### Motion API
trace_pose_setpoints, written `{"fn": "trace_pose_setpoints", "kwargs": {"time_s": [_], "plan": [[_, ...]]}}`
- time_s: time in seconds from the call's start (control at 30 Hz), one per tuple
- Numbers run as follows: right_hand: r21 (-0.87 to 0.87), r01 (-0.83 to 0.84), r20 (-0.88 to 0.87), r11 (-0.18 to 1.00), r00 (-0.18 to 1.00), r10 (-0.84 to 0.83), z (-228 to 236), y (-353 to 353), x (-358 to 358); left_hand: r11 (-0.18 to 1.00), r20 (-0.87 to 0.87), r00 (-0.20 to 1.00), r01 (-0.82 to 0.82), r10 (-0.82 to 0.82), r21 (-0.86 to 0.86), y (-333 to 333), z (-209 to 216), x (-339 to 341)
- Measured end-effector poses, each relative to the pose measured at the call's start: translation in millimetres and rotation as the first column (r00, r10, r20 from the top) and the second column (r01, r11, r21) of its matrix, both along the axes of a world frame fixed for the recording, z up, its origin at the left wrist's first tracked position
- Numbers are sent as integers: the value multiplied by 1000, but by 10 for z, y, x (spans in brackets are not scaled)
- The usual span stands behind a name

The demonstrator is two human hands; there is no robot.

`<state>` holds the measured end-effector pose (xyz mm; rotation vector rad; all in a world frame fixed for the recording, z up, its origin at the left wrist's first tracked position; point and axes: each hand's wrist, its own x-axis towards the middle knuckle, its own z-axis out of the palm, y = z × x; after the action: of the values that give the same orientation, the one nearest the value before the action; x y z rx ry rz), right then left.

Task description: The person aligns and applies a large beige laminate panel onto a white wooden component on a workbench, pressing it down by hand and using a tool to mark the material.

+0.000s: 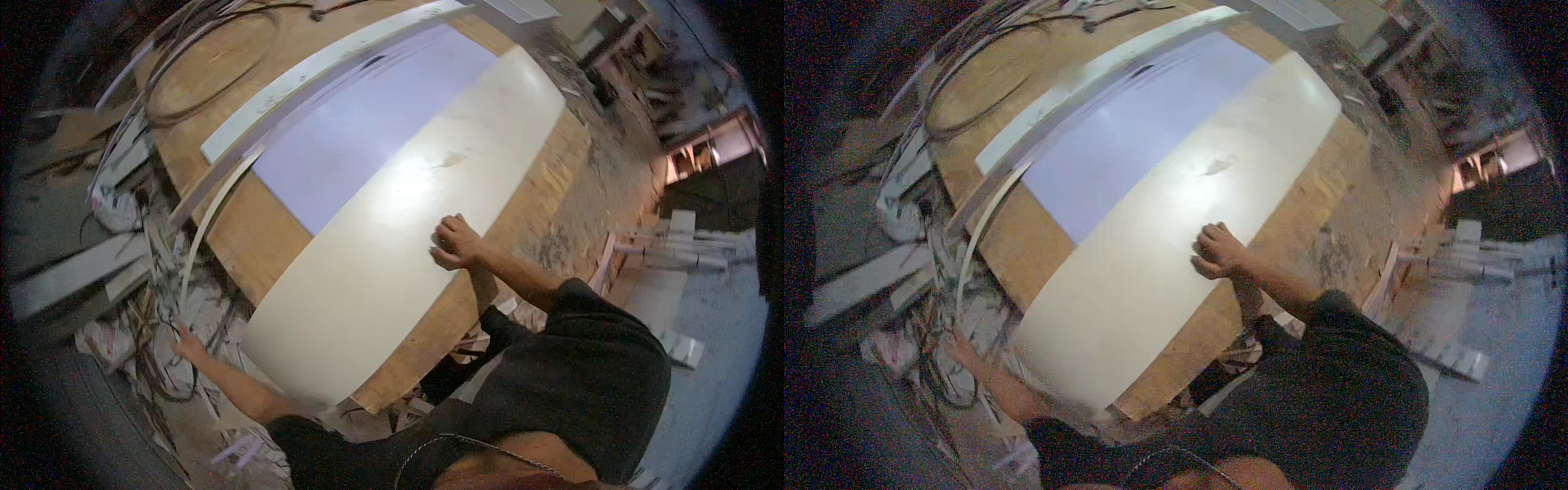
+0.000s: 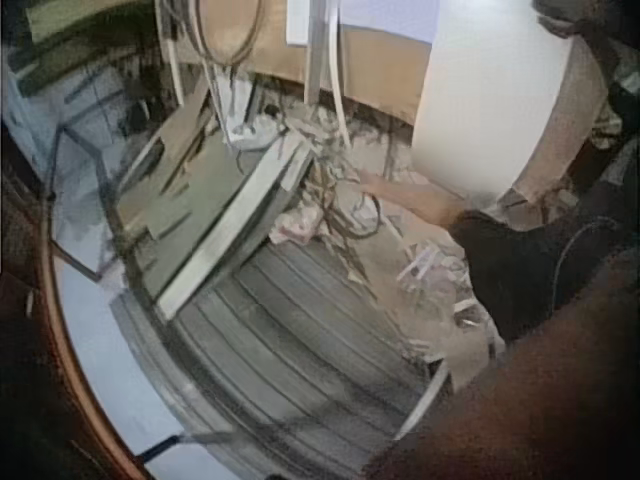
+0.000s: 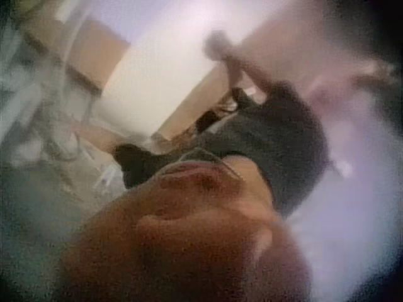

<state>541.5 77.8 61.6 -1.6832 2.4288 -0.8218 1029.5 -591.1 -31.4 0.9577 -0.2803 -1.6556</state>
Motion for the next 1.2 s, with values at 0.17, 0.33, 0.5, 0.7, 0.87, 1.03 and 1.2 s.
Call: {"fn": "trace_pose_setpoints", "kwargs": {"time_s": [0.17,0.33,0.5,0.7,0.87,1.03,1.2], "plan": [[-135,12,42,991,999,-6,-7,267,-70,807,38,853,507,-521,-302,2474,558,-314],[-217,98,252,971,967,-41,47,885,-477,538,1,540,839,-842,-84,5422,1072,-1557],[-325,323,215,889,941,-263,-66,2645,-2358,436,102,424,885,-900,166,7622,1308,-3393],[-123,794,423,596,585,-692,-179,4733,-4706,828,-263,901,424,-345,367,8834,992,-5766],[341,784,778,518,74,-624,-198,5078,-6335,899,29,988,128,-155,418,9018,1055,-6770],[273,753,933,599,-358,24,-687,4672,-7212,915,76,992,60,-98,399,9061,541,-7158],[285,885,953,368,-303,-9,-932,4531,-7029,876,213,976,-130,32,465,9291,723,-7629]]}}
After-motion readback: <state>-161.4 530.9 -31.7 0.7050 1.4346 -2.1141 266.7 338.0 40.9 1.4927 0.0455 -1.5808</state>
